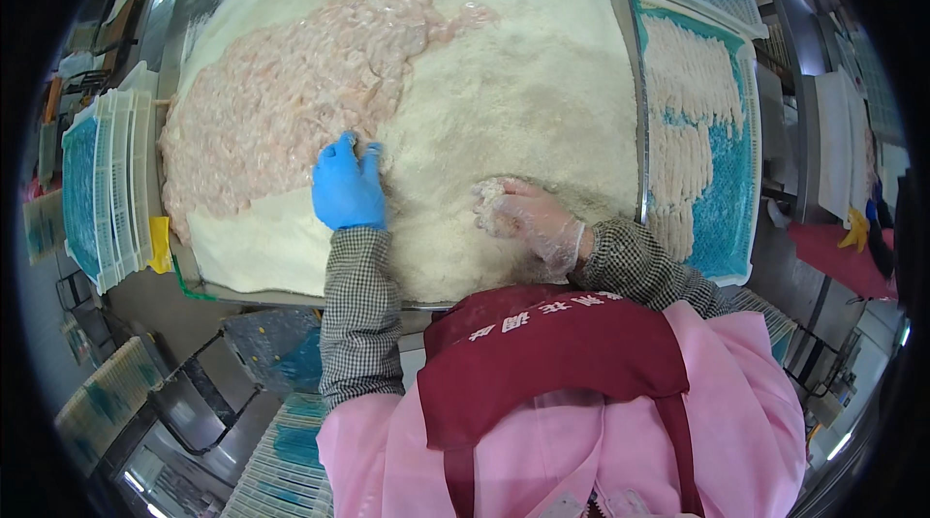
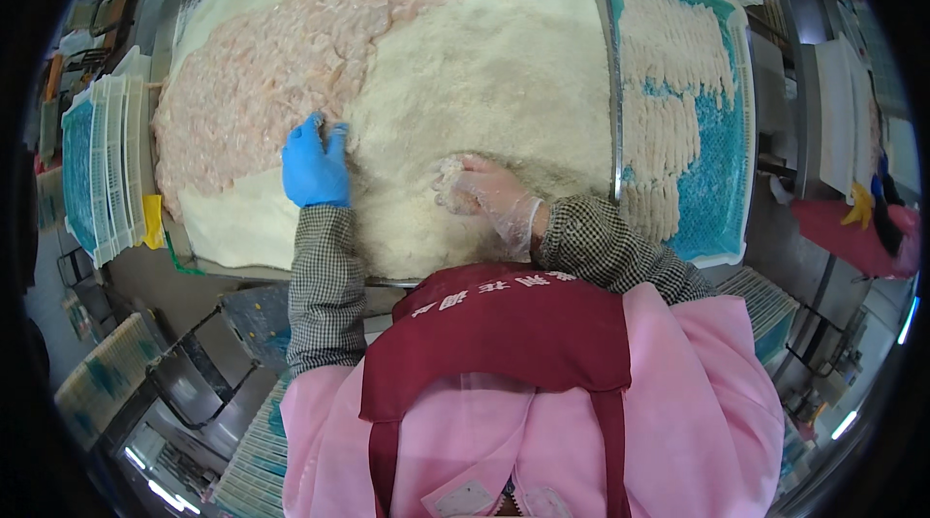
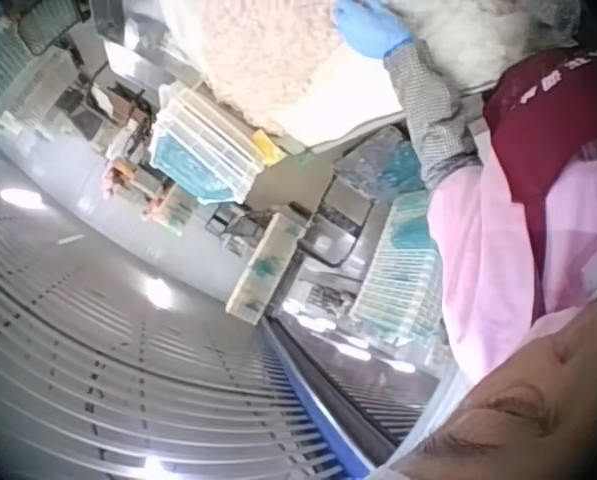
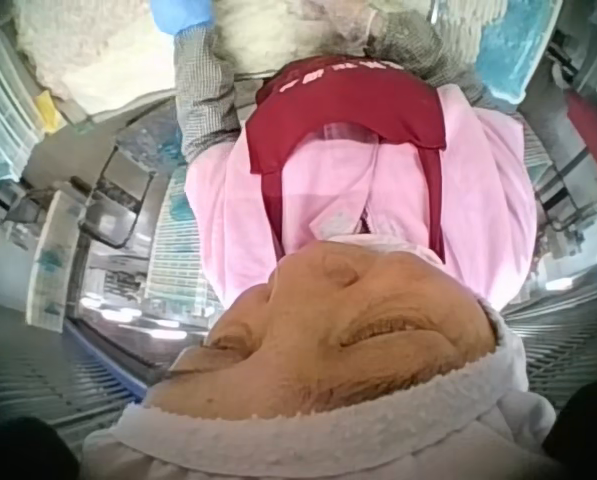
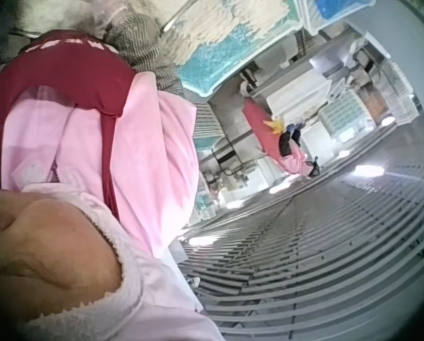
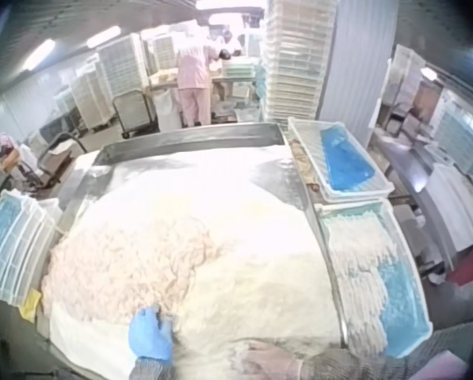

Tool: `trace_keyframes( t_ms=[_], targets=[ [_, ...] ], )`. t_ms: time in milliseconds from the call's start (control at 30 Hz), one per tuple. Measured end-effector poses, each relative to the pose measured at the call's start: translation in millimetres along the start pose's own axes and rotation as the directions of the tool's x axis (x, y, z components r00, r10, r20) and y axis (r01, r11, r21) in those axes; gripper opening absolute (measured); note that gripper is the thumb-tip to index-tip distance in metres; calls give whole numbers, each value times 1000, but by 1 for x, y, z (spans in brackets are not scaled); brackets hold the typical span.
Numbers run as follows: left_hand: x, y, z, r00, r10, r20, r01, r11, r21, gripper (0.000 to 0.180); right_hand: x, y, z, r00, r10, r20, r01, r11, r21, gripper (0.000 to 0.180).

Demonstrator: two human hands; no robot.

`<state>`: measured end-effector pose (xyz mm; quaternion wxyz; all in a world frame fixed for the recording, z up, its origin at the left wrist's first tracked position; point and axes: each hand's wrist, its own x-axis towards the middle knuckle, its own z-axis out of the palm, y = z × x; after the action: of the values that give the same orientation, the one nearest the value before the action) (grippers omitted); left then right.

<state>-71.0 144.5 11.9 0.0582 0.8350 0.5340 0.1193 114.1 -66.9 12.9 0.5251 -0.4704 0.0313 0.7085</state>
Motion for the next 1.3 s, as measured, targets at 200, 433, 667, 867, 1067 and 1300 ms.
trace_keyframes(
  t_ms=[200, 433, 667, 867, 1067, 1300],
  targets=[
    [-22, -2, -46, 914, -226, 337, 299, 937, -181, 41, -2, -17, -3, 986, -168, -17, 164, 978, -132, 38],
    [-138, 8, -56, 812, -50, 582, 256, 926, -277, 51, 7, -9, -13, 798, -600, 59, 494, 594, -635, 43],
    [-142, -10, -65, 909, -168, 382, 280, 924, -260, 60, -20, -10, 25, 776, -558, 295, 551, 369, -748, 46],
    [-143, 0, -48, 823, 74, 563, 134, 938, -319, 50, 14, 28, 23, 978, 145, 150, -9, 748, -664, 52],
    [-147, 2, -56, 882, -171, 439, 387, 795, -468, 39, 8, 20, 1, 987, -131, 92, 160, 807, -569, 62],
    [-125, 30, 1, 971, -60, 230, 205, 700, -684, 42, 43, 56, 23, 845, -350, 403, 525, 683, -508, 56]
  ],
)
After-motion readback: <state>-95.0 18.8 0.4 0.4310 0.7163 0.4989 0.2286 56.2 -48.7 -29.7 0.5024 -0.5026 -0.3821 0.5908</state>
